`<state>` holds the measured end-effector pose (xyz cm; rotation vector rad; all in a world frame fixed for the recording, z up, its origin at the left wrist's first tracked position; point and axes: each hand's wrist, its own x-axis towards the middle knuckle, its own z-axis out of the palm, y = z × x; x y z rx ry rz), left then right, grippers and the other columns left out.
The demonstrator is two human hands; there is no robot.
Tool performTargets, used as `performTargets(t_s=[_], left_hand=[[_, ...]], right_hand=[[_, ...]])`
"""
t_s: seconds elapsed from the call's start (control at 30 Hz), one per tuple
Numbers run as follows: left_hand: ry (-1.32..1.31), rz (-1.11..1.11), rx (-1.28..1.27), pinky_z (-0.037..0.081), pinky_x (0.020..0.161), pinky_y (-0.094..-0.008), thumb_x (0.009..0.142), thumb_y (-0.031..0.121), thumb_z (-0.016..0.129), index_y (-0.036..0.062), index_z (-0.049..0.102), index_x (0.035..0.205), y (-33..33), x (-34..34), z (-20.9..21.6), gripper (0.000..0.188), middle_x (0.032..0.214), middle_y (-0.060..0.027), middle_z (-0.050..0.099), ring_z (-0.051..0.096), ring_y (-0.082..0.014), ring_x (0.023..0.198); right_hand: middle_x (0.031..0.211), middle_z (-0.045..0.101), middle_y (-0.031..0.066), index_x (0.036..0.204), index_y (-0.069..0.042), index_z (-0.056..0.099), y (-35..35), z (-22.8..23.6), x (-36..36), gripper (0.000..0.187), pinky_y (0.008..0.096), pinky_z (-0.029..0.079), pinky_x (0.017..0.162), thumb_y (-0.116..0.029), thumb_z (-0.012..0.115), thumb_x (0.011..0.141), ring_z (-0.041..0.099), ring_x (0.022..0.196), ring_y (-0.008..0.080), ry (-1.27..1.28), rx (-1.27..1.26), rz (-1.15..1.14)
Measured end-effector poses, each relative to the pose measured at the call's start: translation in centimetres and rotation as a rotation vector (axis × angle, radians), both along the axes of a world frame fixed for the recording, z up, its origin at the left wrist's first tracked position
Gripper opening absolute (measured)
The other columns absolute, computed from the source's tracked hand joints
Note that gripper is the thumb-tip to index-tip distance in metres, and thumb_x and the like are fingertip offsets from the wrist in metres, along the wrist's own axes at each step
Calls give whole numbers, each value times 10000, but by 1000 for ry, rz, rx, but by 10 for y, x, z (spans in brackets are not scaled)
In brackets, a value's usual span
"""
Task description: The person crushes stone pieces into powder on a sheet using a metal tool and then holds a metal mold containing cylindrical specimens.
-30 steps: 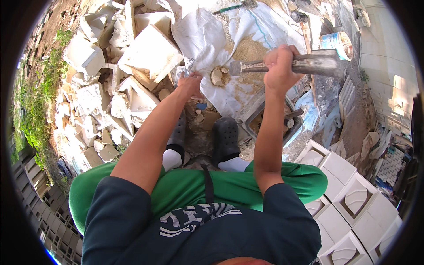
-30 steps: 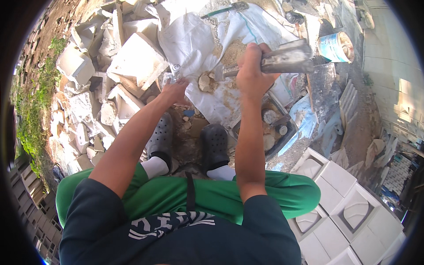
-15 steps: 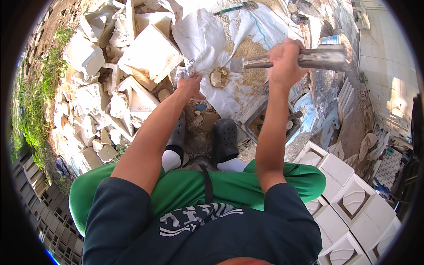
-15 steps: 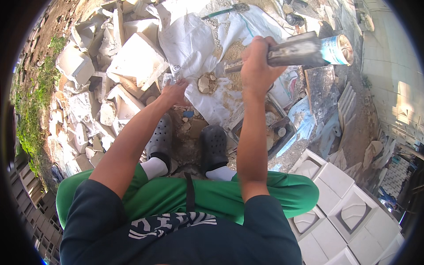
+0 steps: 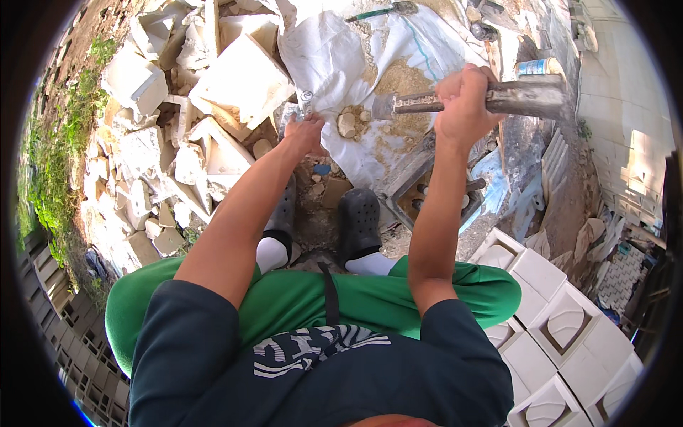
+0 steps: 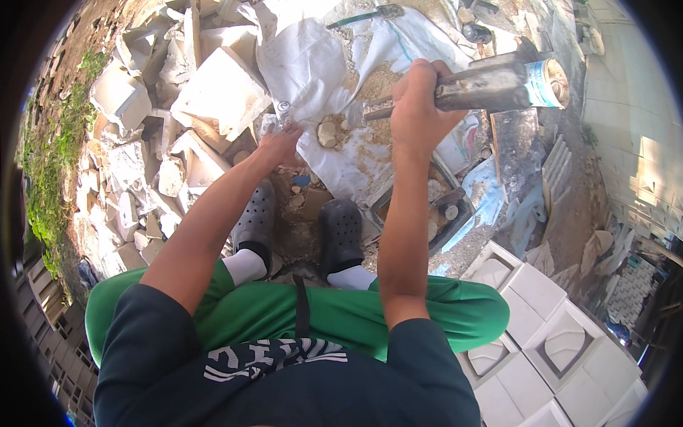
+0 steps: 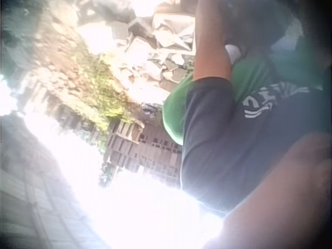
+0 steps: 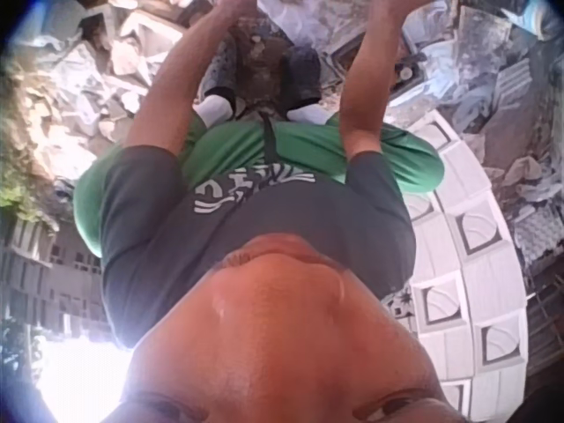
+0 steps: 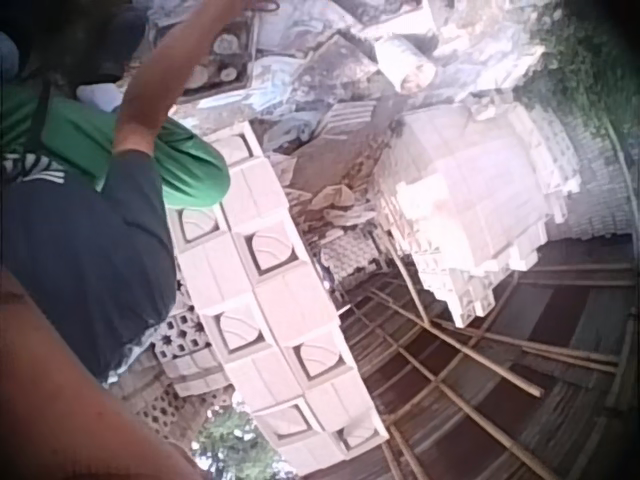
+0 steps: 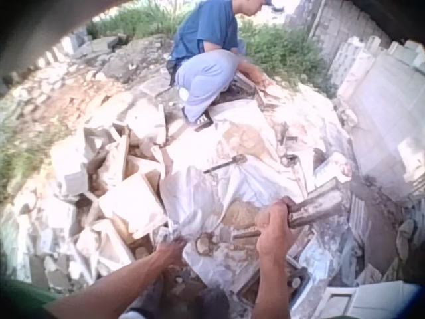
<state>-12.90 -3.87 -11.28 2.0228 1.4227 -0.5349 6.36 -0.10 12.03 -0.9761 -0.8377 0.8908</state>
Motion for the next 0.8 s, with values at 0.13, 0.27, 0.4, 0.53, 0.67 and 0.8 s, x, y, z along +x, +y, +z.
performTargets(t_s=[0.13, 0.27, 0.4, 0.53, 0.67, 0.8], left_hand=[[20, -74, -21, 197, 1108, -499, 600, 514, 751, 112, 326, 1383, 2, 13, 7, 977, 1463, -69, 323, 301, -203, 1354], [67, -102, -6, 192, 1117, -492, 637, 524, 718, 103, 285, 1408, -5, 10, 0, 979, 1483, -82, 281, 275, -211, 1365], [26, -58, -44, 187, 1120, -487, 643, 538, 712, 102, 291, 1406, 0, -1, 3, 974, 1488, -78, 271, 244, -203, 1377], [35, -32, -55, 182, 1122, -485, 647, 547, 705, 106, 301, 1403, 3, 1, 8, 964, 1489, -75, 267, 242, -203, 1378], [-2, -47, -36, 195, 1116, -488, 643, 544, 708, 106, 311, 1394, -5, 12, 7, 956, 1480, -88, 282, 282, -225, 1360], [11, -50, -48, 208, 1108, -494, 636, 520, 722, 104, 299, 1378, 3, 8, 6, 950, 1469, -94, 300, 365, -255, 1313]], right_hand=[[641, 476, -51, 695, -34, 511, 10, -112, 0, 139, 220, 341, 496, -70, 570, 816, 426, 581, 32, -162, -167, -34], [643, 486, -53, 685, -42, 499, 10, -92, -6, 148, 214, 337, 480, -66, 570, 812, 427, 545, 25, -145, -181, 73], [467, 392, -7, 545, -79, 384, 0, 24, -7, 295, 244, 286, 401, -20, 531, 793, 348, 401, 77, -72, 25, 77], [468, 364, -18, 569, -73, 384, 0, 19, -2, 281, 240, 289, 410, -20, 524, 807, 347, 407, 74, -34, 30, 7], [476, 346, -14, 577, -106, 332, 7, -118, 11, 308, 263, 278, 406, -1, 502, 811, 287, 388, 74, -109, -103, -137], [481, 365, -13, 585, -86, 360, -1, -101, 24, 284, 261, 292, 409, -5, 506, 814, 331, 407, 81, 1, -139, -6]])
